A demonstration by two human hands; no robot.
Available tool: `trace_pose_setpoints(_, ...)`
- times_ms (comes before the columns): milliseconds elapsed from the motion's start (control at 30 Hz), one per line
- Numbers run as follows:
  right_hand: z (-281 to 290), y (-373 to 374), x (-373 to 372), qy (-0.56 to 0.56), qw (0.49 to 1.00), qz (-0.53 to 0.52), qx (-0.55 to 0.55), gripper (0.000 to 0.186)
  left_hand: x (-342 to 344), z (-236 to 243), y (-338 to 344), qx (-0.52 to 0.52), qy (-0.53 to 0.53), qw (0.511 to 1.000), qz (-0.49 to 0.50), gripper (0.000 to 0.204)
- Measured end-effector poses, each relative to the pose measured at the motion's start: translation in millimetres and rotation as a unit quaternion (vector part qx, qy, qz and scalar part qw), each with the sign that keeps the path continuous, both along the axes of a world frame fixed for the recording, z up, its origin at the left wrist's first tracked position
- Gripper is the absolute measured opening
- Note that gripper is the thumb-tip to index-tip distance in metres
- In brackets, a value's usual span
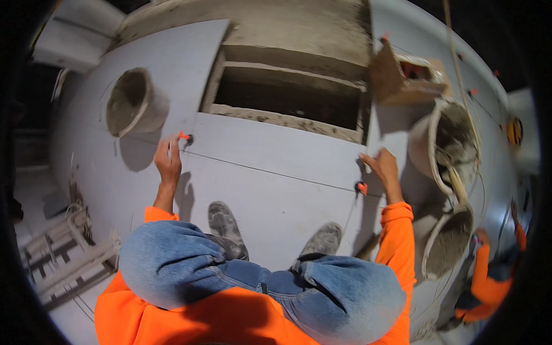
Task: The person scoops cement from a bucket and spreads it onto a white tile using a trowel. They place the tile onto the floor, tap it into position with a rubber mallet, and insert tile spacers between adjacent tiles.
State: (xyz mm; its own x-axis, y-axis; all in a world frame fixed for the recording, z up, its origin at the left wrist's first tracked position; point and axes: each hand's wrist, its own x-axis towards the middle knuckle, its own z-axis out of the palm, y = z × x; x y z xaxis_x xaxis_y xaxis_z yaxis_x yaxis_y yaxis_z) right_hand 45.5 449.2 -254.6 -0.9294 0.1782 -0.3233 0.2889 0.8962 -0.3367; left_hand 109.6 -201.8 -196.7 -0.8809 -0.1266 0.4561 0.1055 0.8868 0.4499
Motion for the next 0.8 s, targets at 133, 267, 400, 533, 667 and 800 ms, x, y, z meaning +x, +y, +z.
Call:
trace_pose_setpoints(133,-20.4,21.4,-21.4,-0.078,0.997,0.017,0.015,0.084,-83.3,37.8,-33.8,0.056,-0.174,0.983,0.035,0.033)
trace_pose_setpoints(267,-19.4,30.8,-28.2,-0.113,0.992,-0.049,-0.038,0.066,-154.4,13.7,-58.4,0.016,-0.429,0.902,0.053,0.045)
trace_pose_setpoints(400,-11.3,32.5,-22.4,-0.128,0.981,-0.104,-0.098,0.059,-179.7,-34.8,-74.8,-0.03,-0.526,0.849,0.052,0.054)
trace_pose_setpoints(533,-11.8,27.3,-18.1,-0.086,0.994,-0.055,-0.05,0.065,-179.9,-62.1,-89.7,0.011,-0.522,0.851,0.061,0.052)
trace_pose_setpoints(667,-16.1,24.9,-20.3,-0.082,0.996,-0.026,-0.004,0.071,-179.9,-68.5,-100.6,0.115,-0.536,0.833,0.076,0.046)
trace_pose_setpoints(800,-16.3,28.3,-22.9,-0.102,0.994,-0.04,-0.016,0.072,-180.5,-68.1,-105.4,0.159,-0.543,0.822,0.073,0.046)
